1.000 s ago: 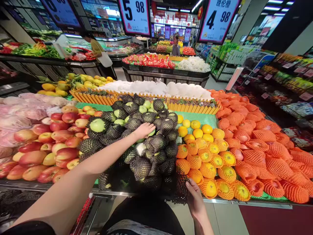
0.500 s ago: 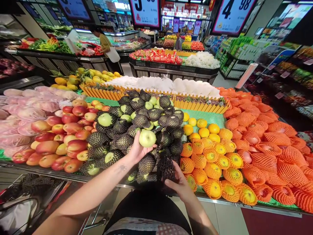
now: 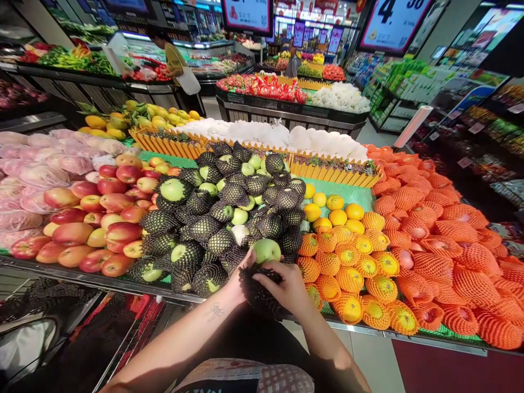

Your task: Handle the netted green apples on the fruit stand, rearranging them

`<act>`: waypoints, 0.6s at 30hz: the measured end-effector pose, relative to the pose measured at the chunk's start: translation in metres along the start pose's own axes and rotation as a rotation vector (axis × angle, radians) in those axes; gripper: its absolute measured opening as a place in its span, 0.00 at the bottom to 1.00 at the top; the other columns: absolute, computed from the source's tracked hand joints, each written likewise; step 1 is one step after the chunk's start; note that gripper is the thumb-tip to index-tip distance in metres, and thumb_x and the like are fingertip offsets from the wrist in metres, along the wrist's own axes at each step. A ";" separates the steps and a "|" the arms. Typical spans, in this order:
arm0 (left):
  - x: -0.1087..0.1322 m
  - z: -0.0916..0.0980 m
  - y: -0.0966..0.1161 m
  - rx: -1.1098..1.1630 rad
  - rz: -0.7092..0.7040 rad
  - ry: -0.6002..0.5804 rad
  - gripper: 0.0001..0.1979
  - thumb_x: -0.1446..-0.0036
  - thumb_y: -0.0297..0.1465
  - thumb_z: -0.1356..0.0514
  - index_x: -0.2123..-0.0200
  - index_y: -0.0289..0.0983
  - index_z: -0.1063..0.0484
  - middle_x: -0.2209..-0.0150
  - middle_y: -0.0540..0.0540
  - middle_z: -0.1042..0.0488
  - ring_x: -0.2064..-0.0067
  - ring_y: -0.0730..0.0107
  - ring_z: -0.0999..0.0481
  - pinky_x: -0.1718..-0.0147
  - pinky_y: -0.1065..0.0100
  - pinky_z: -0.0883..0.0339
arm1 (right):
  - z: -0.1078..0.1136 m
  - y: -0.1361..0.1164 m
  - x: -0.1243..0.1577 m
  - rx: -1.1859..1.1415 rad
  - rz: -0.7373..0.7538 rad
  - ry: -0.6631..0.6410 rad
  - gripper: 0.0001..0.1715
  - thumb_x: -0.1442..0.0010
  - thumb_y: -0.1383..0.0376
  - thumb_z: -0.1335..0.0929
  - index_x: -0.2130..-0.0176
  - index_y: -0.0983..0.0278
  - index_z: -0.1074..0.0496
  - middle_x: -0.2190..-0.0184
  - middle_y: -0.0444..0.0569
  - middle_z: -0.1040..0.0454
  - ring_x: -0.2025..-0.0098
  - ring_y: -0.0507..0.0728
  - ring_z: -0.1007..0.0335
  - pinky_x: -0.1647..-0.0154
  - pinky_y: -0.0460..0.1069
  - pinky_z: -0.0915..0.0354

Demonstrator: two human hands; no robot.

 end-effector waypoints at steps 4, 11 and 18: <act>0.002 0.012 -0.010 0.018 -0.032 -0.025 0.31 0.51 0.50 0.29 0.48 0.41 0.25 0.47 0.44 0.21 0.40 0.51 0.27 0.39 0.56 0.34 | 0.017 0.000 0.008 0.035 0.085 0.352 0.05 0.40 0.63 0.26 0.66 0.60 0.24 0.67 0.46 0.26 0.65 0.55 0.28 0.63 0.49 0.35; 0.011 0.025 -0.030 -0.139 0.033 -0.048 0.39 0.65 0.36 0.21 0.46 0.40 0.27 0.46 0.41 0.22 0.39 0.44 0.29 0.37 0.48 0.39 | 0.020 0.032 0.006 -0.323 -0.249 0.430 0.15 0.47 0.56 0.23 0.72 0.61 0.28 0.75 0.42 0.33 0.72 0.53 0.41 0.69 0.49 0.45; 0.020 0.024 -0.031 -0.199 0.103 -0.128 0.44 0.61 0.43 0.24 0.40 0.40 0.31 0.46 0.38 0.22 0.38 0.42 0.29 0.37 0.45 0.38 | 0.007 0.050 0.000 -0.591 -0.450 0.250 0.27 0.51 0.44 0.23 0.75 0.63 0.31 0.79 0.40 0.36 0.77 0.50 0.46 0.75 0.46 0.48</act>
Point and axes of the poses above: each hand's wrist, its own x-axis away from the middle knuckle, its own z-axis out of the back of the hand, y = z × x, the point moved 5 cm from there along -x, towards the middle knuckle
